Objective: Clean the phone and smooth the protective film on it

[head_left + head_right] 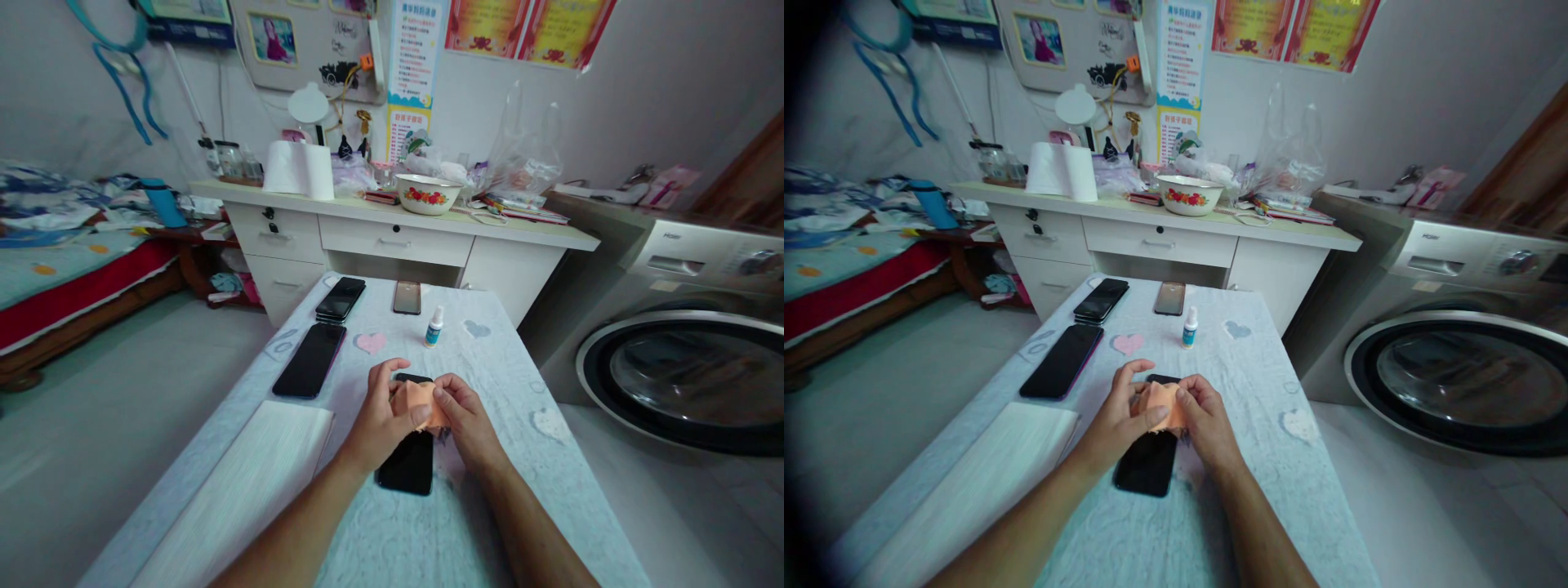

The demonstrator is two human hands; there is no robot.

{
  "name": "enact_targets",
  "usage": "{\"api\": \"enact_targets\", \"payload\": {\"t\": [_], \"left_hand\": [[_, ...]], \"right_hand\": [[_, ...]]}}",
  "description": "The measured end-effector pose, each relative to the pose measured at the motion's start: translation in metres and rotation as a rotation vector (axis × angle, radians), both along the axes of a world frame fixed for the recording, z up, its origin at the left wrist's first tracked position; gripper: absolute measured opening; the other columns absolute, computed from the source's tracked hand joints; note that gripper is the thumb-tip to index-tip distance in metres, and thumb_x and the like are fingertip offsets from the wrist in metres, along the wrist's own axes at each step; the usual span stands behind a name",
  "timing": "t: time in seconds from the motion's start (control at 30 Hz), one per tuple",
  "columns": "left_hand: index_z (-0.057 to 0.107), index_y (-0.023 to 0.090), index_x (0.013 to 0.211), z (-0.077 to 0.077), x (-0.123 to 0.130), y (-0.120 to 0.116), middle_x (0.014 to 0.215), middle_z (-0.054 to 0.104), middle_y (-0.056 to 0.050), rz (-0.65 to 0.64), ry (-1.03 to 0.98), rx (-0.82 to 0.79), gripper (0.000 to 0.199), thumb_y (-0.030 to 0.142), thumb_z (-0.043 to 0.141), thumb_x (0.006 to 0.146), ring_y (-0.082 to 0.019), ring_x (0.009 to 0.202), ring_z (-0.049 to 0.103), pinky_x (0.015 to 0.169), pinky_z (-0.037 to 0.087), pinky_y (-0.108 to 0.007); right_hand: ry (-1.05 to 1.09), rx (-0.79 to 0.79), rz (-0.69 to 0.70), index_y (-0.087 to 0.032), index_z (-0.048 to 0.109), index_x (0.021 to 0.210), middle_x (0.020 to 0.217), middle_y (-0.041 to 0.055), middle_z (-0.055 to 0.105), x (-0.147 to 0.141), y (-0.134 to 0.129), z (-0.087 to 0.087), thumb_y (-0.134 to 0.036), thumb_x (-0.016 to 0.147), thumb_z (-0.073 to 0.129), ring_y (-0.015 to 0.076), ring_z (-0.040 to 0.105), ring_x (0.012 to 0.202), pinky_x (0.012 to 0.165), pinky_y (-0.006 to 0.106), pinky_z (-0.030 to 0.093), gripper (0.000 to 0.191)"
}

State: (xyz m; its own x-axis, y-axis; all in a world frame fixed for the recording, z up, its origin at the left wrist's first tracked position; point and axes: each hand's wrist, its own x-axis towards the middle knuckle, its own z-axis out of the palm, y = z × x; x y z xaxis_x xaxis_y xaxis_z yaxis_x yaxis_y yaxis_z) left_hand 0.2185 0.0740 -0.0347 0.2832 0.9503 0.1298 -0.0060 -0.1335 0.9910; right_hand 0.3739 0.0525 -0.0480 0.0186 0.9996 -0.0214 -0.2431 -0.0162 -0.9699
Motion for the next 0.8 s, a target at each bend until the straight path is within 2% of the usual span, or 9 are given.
{"api": "enact_targets", "payload": {"t": [0.07, 0.13, 0.2, 0.27, 0.33, 0.4, 0.5, 0.63, 0.8], "left_hand": [[0.052, 0.020, 0.107, 0.001, 0.000, 0.001, 0.108, 0.053, -0.006, 0.013, 0.076, 0.084, 0.042, 0.025, 0.067, 0.069, -0.018, 0.095, 0.056, 0.078, 0.047, -0.027], [0.056, 0.018, 0.093, 0.000, 0.000, 0.002, 0.089, 0.057, -0.002, -0.019, 0.111, 0.059, 0.020, 0.023, 0.059, 0.075, -0.015, 0.080, 0.057, 0.069, 0.046, -0.024], [0.056, 0.017, 0.089, -0.001, 0.000, 0.004, 0.074, 0.055, 0.001, -0.039, 0.102, -0.002, 0.012, 0.024, 0.053, 0.079, -0.012, 0.066, 0.055, 0.059, 0.042, -0.021], [0.055, 0.017, 0.088, -0.002, 0.000, 0.005, 0.071, 0.055, 0.002, -0.012, 0.075, -0.029, 0.013, 0.027, 0.053, 0.081, -0.012, 0.063, 0.054, 0.057, 0.041, -0.021], [0.054, 0.017, 0.086, -0.002, 0.000, 0.006, 0.072, 0.057, 0.002, 0.012, 0.036, -0.035, 0.012, 0.028, 0.054, 0.080, -0.011, 0.064, 0.054, 0.058, 0.041, -0.021], [0.052, 0.017, 0.085, -0.003, 0.000, 0.006, 0.073, 0.056, 0.002, 0.013, -0.014, -0.047, 0.013, 0.028, 0.056, 0.078, -0.011, 0.064, 0.054, 0.059, 0.041, -0.020], [0.050, 0.018, 0.091, -0.003, 0.000, 0.005, 0.077, 0.056, 0.002, -0.008, -0.061, -0.079, 0.019, 0.027, 0.058, 0.077, -0.011, 0.065, 0.054, 0.059, 0.042, -0.020], [0.049, 0.017, 0.084, -0.002, 0.002, 0.003, 0.070, 0.049, 0.004, -0.018, 0.032, -0.070, 0.013, 0.026, 0.056, 0.077, -0.010, 0.062, 0.049, 0.054, 0.037, -0.019], [0.041, 0.019, 0.069, 0.004, 0.007, -0.005, 0.061, 0.037, 0.007, 0.062, 0.187, 0.092, 0.015, 0.018, 0.054, 0.076, -0.008, 0.057, 0.039, 0.052, 0.032, -0.019]], "right_hand": [[0.037, 0.007, 0.003, -0.021, 0.051, 0.085, 0.070, -0.0030, 0.055, -0.001, 0.001, -0.001, -0.044, 0.080, 0.062, 0.0104, 0.048, 0.056, 0.052, 0.021, 0.036, 0.026], [0.039, 0.024, 0.013, -0.021, 0.051, 0.090, 0.071, -0.0026, 0.056, -0.003, 0.002, 0.001, -0.044, 0.081, 0.060, 0.0109, 0.050, 0.057, 0.052, 0.021, 0.037, 0.025], [0.006, 0.048, 0.022, -0.023, 0.052, 0.099, 0.073, -0.0023, 0.056, -0.003, 0.002, 0.003, -0.043, 0.083, 0.059, 0.0116, 0.051, 0.059, 0.053, 0.022, 0.038, 0.027], [-0.046, 0.090, 0.019, -0.025, 0.051, 0.110, 0.079, -0.0013, 0.057, -0.004, 0.001, 0.006, -0.041, 0.083, 0.060, 0.0128, 0.054, 0.066, 0.057, 0.023, 0.040, 0.033], [-0.092, 0.127, 0.011, -0.025, 0.052, 0.113, 0.086, -0.0002, 0.058, -0.004, 0.000, 0.007, -0.039, 0.081, 0.063, 0.0136, 0.054, 0.074, 0.063, 0.023, 0.041, 0.037], [-0.121, 0.129, 0.037, -0.023, 0.056, 0.104, 0.086, 0.0007, 0.058, -0.004, 0.000, 0.006, -0.039, 0.079, 0.065, 0.0139, 0.054, 0.075, 0.064, 0.024, 0.041, 0.031], [-0.143, 0.090, 0.057, -0.019, 0.057, 0.087, 0.075, -0.0007, 0.056, -0.002, 0.000, 0.003, -0.042, 0.080, 0.064, 0.0115, 0.049, 0.064, 0.056, 0.022, 0.036, 0.025], [-0.091, 0.091, 0.010, -0.019, 0.053, 0.086, 0.073, -0.0012, 0.054, -0.003, 0.002, -0.001, -0.042, 0.082, 0.061, 0.0106, 0.048, 0.062, 0.055, 0.021, 0.035, 0.024], [-0.088, 0.114, -0.100, -0.021, 0.043, 0.082, 0.068, -0.0042, 0.052, -0.013, 0.004, -0.003, -0.039, 0.082, 0.061, 0.0096, 0.046, 0.057, 0.051, 0.020, 0.034, 0.026]]}}
